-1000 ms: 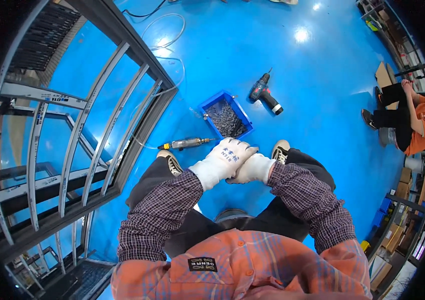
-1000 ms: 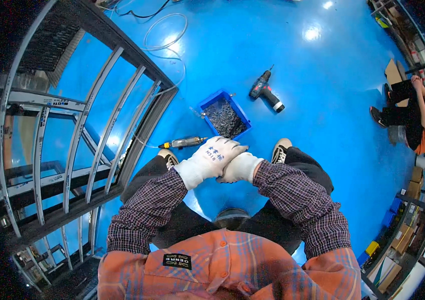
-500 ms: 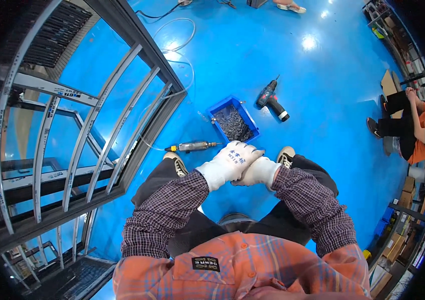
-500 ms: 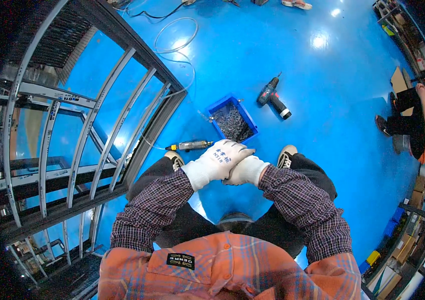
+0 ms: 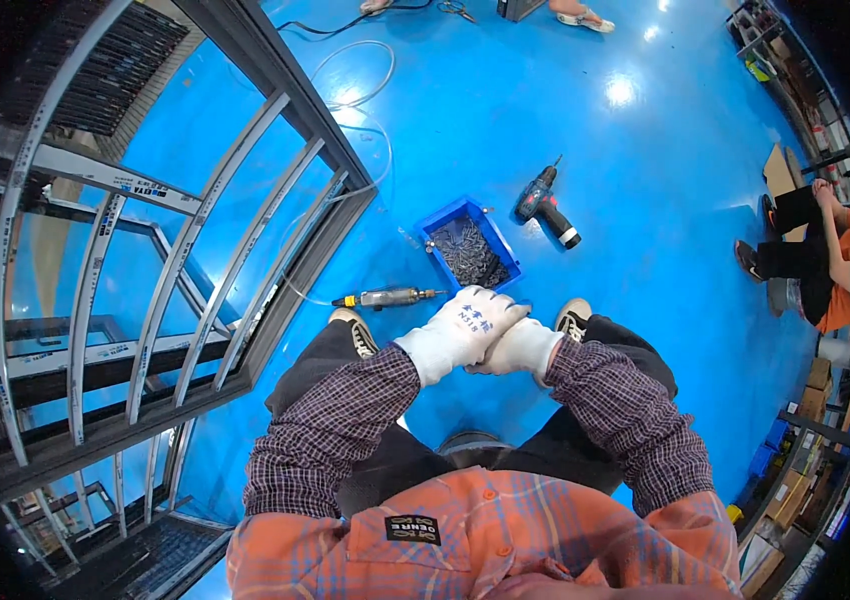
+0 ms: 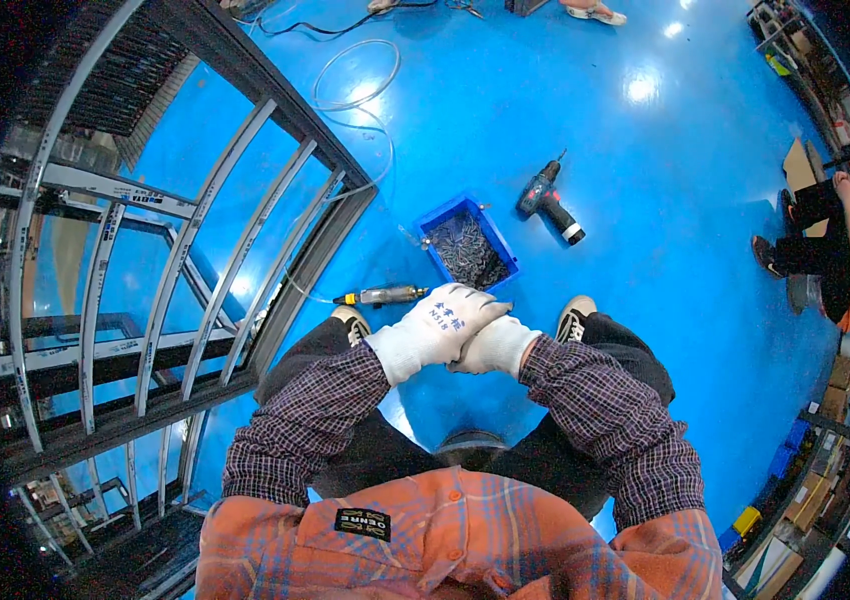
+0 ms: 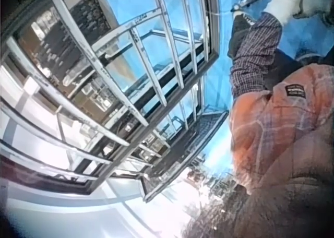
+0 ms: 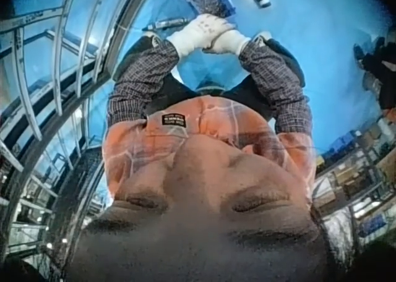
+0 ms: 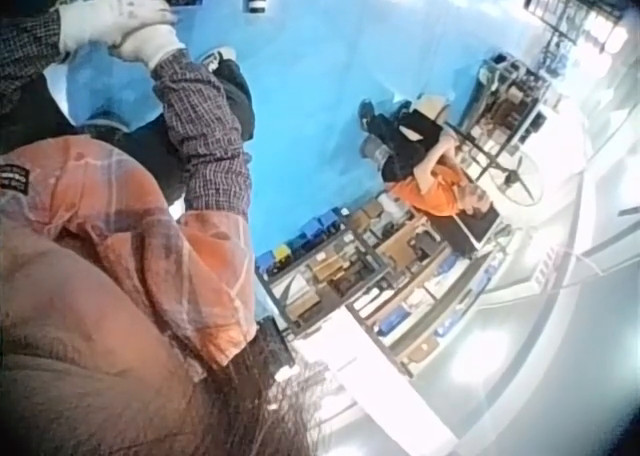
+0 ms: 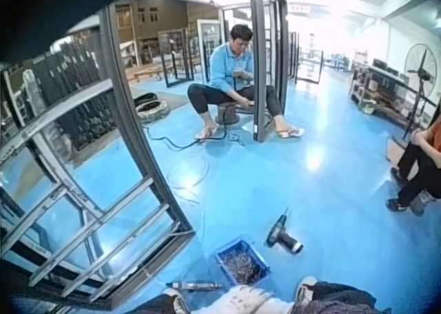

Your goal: Inspecting and sorting small metal parts in a blue plastic tray while seated on the floor.

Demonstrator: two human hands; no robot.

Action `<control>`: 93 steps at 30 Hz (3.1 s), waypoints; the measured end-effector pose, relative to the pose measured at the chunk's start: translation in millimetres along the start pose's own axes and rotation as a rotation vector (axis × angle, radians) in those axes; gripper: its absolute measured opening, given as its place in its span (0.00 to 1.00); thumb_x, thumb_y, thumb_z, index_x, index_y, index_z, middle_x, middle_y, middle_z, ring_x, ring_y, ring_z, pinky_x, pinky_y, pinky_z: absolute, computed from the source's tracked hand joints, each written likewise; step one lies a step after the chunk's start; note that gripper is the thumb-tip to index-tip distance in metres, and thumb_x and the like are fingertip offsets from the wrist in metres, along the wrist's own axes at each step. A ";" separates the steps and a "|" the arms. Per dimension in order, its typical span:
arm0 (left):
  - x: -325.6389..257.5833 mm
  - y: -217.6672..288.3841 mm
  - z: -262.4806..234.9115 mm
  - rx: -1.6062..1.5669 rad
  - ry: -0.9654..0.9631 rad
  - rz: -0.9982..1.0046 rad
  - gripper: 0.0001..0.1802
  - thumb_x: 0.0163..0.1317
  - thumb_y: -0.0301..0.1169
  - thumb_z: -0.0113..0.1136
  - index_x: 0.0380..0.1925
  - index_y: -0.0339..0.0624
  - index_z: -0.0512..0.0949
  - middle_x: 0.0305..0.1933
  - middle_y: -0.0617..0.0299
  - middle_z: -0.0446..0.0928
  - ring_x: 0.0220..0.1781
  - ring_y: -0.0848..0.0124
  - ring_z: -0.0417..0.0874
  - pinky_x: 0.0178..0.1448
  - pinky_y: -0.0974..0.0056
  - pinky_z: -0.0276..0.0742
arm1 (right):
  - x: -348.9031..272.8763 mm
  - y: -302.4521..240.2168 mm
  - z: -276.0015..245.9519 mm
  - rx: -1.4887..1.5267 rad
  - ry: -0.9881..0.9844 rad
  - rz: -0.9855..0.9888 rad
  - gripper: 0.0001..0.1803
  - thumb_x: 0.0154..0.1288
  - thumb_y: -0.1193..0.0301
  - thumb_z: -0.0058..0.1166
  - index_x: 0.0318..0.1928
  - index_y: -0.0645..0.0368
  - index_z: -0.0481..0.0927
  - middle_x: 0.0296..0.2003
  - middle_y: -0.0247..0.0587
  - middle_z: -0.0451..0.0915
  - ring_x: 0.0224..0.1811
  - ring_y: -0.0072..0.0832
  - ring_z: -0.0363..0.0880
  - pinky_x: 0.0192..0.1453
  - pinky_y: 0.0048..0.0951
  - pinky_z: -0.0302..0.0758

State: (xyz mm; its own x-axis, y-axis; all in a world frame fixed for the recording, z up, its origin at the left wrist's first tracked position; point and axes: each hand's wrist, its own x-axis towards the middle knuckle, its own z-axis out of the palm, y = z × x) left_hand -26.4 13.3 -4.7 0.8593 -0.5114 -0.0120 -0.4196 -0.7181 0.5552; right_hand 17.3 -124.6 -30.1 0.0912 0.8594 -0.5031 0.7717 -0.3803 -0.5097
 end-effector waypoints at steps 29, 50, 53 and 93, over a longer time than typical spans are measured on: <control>1.2 2.0 -6.6 0.021 -0.043 0.011 0.31 0.47 0.29 0.61 0.56 0.46 0.71 0.55 0.59 0.75 0.57 0.61 0.74 0.64 0.58 0.64 | -9.9 -17.1 -29.4 0.082 -0.157 0.110 0.24 0.61 0.50 0.46 0.41 0.56 0.83 0.34 0.38 0.84 0.38 0.38 0.80 0.48 0.34 0.72; 1.4 -4.8 2.3 0.048 -0.018 0.036 0.30 0.48 0.31 0.61 0.56 0.48 0.71 0.53 0.59 0.76 0.55 0.61 0.76 0.61 0.58 0.66 | -4.3 -12.9 -21.4 0.020 -0.164 0.092 0.27 0.64 0.47 0.44 0.47 0.55 0.82 0.38 0.39 0.84 0.39 0.38 0.80 0.49 0.35 0.71; 1.2 -5.0 1.6 0.048 -0.020 0.035 0.30 0.48 0.31 0.61 0.56 0.48 0.71 0.53 0.59 0.76 0.55 0.61 0.76 0.61 0.58 0.67 | -3.3 -16.2 -27.9 0.055 -0.252 0.154 0.27 0.64 0.47 0.44 0.48 0.55 0.82 0.39 0.39 0.84 0.40 0.39 0.80 0.49 0.36 0.71; 5.0 -8.0 11.9 0.003 0.126 0.117 0.32 0.41 0.28 0.62 0.53 0.47 0.73 0.44 0.57 0.78 0.45 0.58 0.79 0.52 0.58 0.72 | -4.8 8.2 -0.2 0.108 0.088 -0.043 0.25 0.56 0.47 0.55 0.34 0.60 0.82 0.26 0.40 0.82 0.25 0.38 0.77 0.39 0.37 0.75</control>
State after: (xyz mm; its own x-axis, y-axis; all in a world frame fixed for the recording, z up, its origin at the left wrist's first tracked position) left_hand -22.2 10.9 -19.1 0.8346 -0.5280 0.1570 -0.5193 -0.6588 0.5443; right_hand 23.3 -131.8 -31.7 0.1182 0.9005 -0.4185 0.7041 -0.3732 -0.6042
